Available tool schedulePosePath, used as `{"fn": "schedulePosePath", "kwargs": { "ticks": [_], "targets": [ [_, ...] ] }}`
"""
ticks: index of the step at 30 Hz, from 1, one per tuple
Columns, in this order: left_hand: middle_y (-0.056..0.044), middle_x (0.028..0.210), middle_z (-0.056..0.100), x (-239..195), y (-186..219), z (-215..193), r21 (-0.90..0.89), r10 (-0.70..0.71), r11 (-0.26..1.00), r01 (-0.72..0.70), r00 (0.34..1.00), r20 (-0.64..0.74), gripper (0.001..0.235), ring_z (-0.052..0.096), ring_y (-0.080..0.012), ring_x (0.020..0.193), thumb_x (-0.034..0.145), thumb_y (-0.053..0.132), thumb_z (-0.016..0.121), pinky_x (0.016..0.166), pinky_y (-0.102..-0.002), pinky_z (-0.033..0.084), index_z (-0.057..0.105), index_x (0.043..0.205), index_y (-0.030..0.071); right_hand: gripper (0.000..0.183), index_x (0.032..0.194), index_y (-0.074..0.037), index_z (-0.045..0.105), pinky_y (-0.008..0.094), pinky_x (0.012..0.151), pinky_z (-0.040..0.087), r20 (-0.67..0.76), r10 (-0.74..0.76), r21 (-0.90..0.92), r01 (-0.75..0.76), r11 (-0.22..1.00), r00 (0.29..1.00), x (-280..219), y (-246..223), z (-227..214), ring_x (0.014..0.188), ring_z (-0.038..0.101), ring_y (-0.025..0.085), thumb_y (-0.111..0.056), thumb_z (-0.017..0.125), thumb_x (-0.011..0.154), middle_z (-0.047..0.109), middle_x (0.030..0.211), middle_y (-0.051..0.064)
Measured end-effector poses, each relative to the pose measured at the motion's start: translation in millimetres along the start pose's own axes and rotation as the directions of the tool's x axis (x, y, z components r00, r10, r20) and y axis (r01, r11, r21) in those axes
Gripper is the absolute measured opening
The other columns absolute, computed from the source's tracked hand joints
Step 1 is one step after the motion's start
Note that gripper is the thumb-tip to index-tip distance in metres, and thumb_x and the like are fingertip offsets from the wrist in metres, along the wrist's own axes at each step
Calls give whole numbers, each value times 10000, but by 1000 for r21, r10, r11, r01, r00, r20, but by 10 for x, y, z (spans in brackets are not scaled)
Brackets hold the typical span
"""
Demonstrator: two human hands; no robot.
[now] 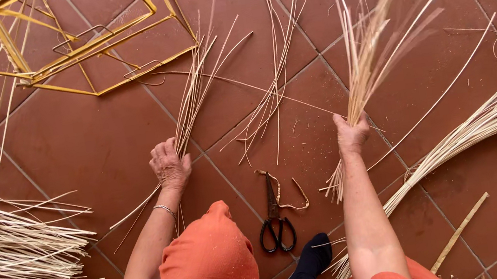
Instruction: The person sits on the floor and processes bundles of dried plant fibers. They separate strands, trim the ends with scissors, and align the fibers into neat bundles. The person repeatedly picks up, splits, and trims the material, leaving trimmed pieces on the floor.
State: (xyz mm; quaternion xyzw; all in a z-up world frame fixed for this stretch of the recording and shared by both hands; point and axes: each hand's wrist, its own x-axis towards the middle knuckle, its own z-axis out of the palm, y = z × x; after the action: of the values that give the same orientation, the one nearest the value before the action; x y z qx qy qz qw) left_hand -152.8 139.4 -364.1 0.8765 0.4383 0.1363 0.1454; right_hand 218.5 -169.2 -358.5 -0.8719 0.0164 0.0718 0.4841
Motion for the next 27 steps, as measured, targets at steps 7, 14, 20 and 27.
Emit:
{"fn": "schedulePosePath", "kwargs": {
  "ticks": [7,14,20,27],
  "targets": [
    [-59,1082,578,329,1002,511,-104,315,948,-300,927,205,457,536,-248,1046,858,498,776,821,-415,452,670,1128,144,194,947,-59,819,300,762,526,148,117,-368,-55,928,982,129,76,-75,791,692,167,-155,859,783,750,818,49],
    [-122,1027,564,833,2084,978,81,226,952,-295,856,466,903,546,-268,962,650,868,691,774,-455,455,595,1027,53,194,907,-34,755,235,384,301,364,433,-74,-438,896,825,-13,-640,-502,457,475,59,-96,870,763,634,629,10],
    [-154,1097,626,1061,2253,1611,94,124,971,-218,804,582,518,669,-323,982,861,507,719,826,-524,528,593,1112,73,175,920,-7,752,222,346,204,516,406,83,-516,853,754,-299,-1232,-860,390,363,28,-120,833,813,542,549,-40],
    [-214,1095,659,1107,1832,1764,-53,131,991,-122,836,533,222,690,-389,972,899,150,620,807,-516,573,556,1089,56,104,929,-40,774,197,346,251,441,138,438,-347,829,887,-427,-1624,-1216,403,389,33,-126,805,877,598,583,-17]
  ]
}}
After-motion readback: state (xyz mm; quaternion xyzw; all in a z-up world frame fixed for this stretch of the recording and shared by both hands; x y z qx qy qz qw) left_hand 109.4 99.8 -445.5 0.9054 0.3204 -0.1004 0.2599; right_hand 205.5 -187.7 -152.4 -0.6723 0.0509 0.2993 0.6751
